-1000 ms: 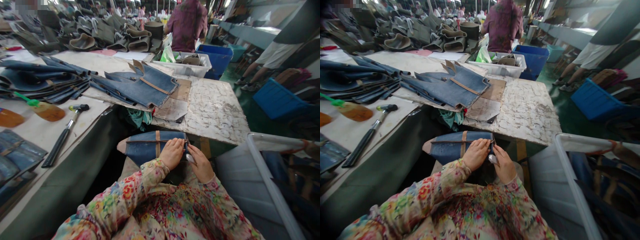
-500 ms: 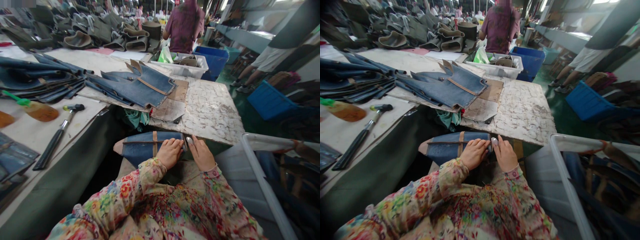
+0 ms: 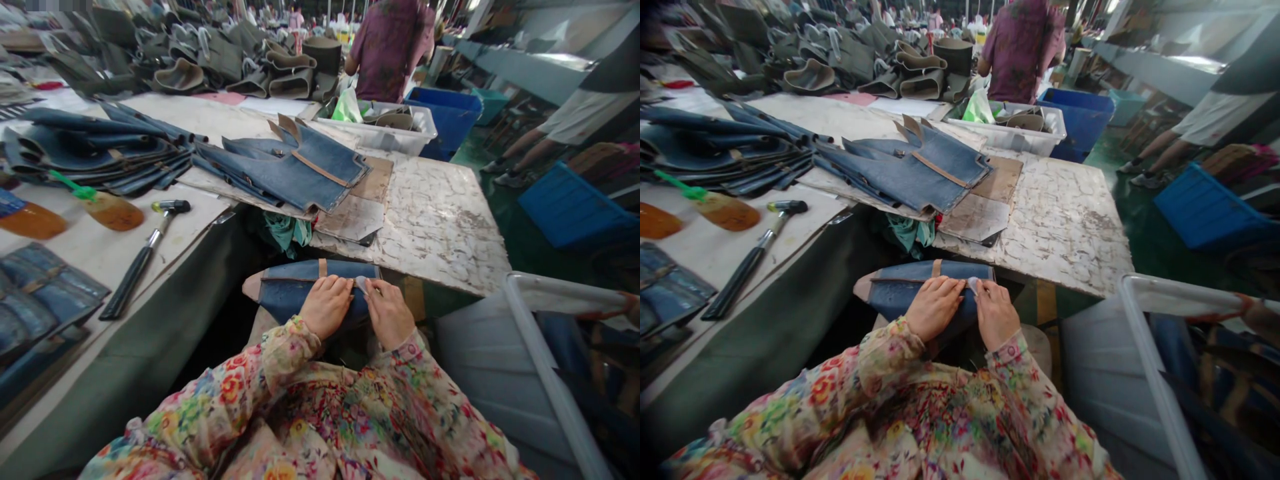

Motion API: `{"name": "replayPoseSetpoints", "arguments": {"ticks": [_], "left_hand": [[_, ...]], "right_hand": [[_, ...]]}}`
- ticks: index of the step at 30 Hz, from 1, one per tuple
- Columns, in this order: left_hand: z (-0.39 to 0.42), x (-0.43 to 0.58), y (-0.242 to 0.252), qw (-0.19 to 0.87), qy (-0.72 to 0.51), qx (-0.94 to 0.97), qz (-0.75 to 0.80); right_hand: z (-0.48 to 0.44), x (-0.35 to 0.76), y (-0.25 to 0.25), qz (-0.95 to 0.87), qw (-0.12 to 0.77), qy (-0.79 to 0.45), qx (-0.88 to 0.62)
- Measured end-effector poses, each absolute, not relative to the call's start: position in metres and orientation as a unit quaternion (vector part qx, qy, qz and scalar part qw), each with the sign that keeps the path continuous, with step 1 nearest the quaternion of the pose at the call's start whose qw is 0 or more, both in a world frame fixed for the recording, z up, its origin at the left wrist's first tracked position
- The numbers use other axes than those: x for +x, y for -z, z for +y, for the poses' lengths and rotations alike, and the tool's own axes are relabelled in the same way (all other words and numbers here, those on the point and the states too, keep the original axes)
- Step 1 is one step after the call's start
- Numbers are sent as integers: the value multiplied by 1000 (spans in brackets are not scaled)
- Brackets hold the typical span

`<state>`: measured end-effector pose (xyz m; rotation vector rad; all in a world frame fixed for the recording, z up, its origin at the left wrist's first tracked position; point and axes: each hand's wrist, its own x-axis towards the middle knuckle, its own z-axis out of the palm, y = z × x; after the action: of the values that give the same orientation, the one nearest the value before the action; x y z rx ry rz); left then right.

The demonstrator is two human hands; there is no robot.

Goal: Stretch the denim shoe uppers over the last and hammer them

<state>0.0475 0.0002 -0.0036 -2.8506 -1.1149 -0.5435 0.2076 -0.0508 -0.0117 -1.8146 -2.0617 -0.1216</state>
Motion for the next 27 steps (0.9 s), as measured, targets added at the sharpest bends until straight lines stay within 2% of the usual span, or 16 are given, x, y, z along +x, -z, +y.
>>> {"name": "replayPoseSetpoints", "arguments": {"ticks": [7, 15, 27], "left_hand": [[-4, 20, 7, 56, 197, -891, -406], [-18, -8, 8, 52, 186, -883, -428], [-31, -22, 13, 52, 175, -888, -421]], "right_hand": [[-48, 170, 7, -765, 179, 44, -618], [-44, 154, 5, -776, 157, 17, -610], [-20, 178, -10, -826, 103, -104, -544]]}}
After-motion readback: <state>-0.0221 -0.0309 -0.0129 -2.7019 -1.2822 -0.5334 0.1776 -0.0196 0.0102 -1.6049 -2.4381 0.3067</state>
